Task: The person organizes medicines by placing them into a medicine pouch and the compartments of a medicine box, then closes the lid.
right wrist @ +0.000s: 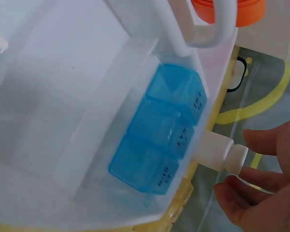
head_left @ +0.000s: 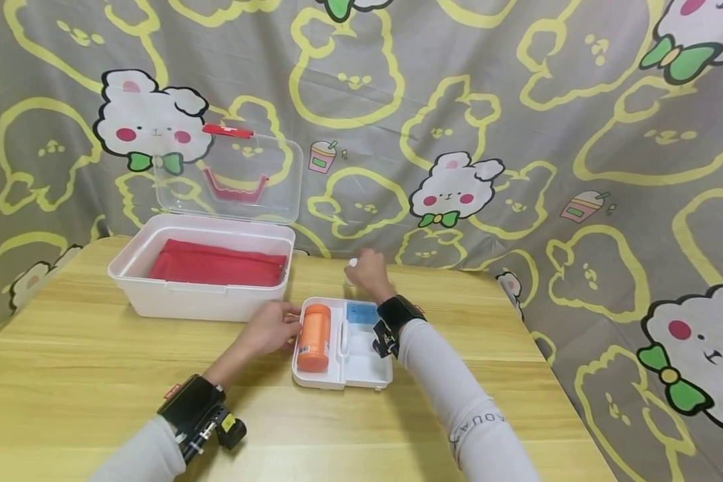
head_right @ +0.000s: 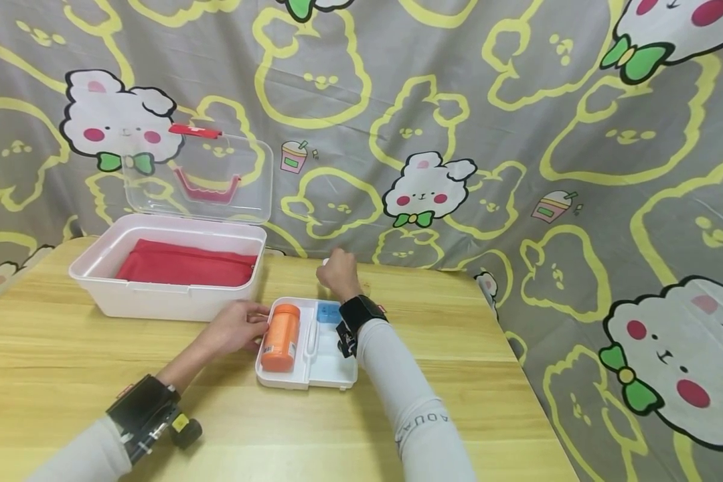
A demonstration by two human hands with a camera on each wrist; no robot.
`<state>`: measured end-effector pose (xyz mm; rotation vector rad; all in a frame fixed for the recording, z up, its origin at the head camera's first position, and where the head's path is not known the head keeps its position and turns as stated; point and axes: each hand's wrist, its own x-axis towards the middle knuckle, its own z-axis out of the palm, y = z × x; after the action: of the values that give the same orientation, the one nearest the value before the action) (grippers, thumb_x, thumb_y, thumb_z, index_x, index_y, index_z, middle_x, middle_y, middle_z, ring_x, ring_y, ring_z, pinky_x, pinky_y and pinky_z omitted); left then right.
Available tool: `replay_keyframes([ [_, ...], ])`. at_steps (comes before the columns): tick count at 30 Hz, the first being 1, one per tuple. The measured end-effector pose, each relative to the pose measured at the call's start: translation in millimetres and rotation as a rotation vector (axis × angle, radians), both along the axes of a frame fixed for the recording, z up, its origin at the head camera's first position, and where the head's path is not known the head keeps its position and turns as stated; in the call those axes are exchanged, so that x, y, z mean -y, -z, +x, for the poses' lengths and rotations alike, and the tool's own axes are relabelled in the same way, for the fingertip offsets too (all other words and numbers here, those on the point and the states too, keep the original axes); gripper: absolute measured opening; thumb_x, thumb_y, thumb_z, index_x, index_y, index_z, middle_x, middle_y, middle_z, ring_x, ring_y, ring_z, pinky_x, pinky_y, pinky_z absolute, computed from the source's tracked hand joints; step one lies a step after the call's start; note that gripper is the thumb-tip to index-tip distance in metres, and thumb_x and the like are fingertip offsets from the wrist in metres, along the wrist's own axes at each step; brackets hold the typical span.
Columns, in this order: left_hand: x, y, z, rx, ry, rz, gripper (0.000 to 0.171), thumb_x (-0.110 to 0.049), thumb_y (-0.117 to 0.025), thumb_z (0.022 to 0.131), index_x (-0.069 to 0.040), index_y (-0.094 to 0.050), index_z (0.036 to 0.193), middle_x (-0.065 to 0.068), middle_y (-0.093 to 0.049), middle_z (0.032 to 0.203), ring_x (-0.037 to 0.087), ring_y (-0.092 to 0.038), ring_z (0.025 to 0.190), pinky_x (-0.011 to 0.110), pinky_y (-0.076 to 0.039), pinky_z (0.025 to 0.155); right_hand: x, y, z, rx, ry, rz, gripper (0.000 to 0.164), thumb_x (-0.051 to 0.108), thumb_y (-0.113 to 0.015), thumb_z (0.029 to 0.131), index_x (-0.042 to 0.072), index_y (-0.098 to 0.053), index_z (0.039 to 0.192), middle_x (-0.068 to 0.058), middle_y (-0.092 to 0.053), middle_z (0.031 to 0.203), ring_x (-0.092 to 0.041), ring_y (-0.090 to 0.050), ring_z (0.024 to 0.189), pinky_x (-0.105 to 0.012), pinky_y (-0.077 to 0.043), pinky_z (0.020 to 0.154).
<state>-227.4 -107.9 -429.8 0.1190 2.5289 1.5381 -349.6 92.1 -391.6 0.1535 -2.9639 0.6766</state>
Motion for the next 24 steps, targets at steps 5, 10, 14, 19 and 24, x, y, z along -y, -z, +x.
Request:
replay_keyframes([
  [5, 0.4, 0.1, 0.2, 0.002, 0.003, -0.004, 0.040, 0.001, -0.059, 0.092, 0.013, -0.059, 0.130, 0.029, -0.068, 0.121, 0.027, -0.075, 0.090, 0.034, -0.064, 0.065, 3.6, 2.6, 1.7, -0.006, -0.008, -0.010, 0.022, 0.011, -0.066, 0.089, -0.002, -0.072, 0.105, -0.018, -0.073, 0.110, -0.038, -0.064, 0.111, -0.045, -0.054, 0.096],
  [10, 0.4, 0.0, 0.1, 0.007, 0.003, 0.006, 0.040, 0.001, -0.059, 0.092, 0.014, -0.058, 0.131, 0.030, -0.068, 0.121, 0.027, -0.075, 0.091, 0.034, -0.064, 0.065, 5.7, 1.2, 5.3, 0.019, 0.013, -0.055, 0.032, 0.007, -0.063, 0.091, -0.001, -0.069, 0.121, -0.018, -0.070, 0.123, -0.034, -0.064, 0.115, -0.043, -0.056, 0.096],
  [14, -0.2, -0.8, 0.1, 0.019, 0.002, 0.014, 0.040, 0.001, -0.059, 0.093, 0.013, -0.058, 0.131, 0.029, -0.068, 0.122, 0.027, -0.074, 0.092, 0.035, -0.064, 0.066, 6.4, 0.9, 4.0, 0.043, 0.037, -0.064, 0.035, 0.006, -0.062, 0.093, 0.001, -0.068, 0.126, -0.016, -0.068, 0.126, -0.031, -0.063, 0.114, -0.041, -0.056, 0.095],
  [19, 0.0, -1.1, 0.0, 0.025, 0.002, 0.012, 0.040, 0.000, -0.059, 0.093, 0.013, -0.058, 0.131, 0.029, -0.068, 0.122, 0.027, -0.074, 0.091, 0.034, -0.064, 0.065, 4.8, 0.0, 1.6, 0.023, 0.043, -0.077, 0.031, 0.005, -0.062, 0.089, -0.001, -0.071, 0.118, -0.017, -0.071, 0.119, -0.032, -0.064, 0.108, -0.041, -0.057, 0.091],
  [24, 0.6, -0.3, -0.5, 0.028, -0.001, 0.015, 0.040, 0.000, -0.059, 0.093, 0.013, -0.058, 0.131, 0.029, -0.068, 0.122, 0.027, -0.075, 0.090, 0.034, -0.064, 0.065, 0.4, -2.6, 1.0, 0.003, 0.046, -0.082, 0.016, 0.006, -0.065, 0.085, -0.001, -0.071, 0.097, -0.014, -0.069, 0.095, -0.030, -0.061, 0.092, -0.034, -0.052, 0.076],
])
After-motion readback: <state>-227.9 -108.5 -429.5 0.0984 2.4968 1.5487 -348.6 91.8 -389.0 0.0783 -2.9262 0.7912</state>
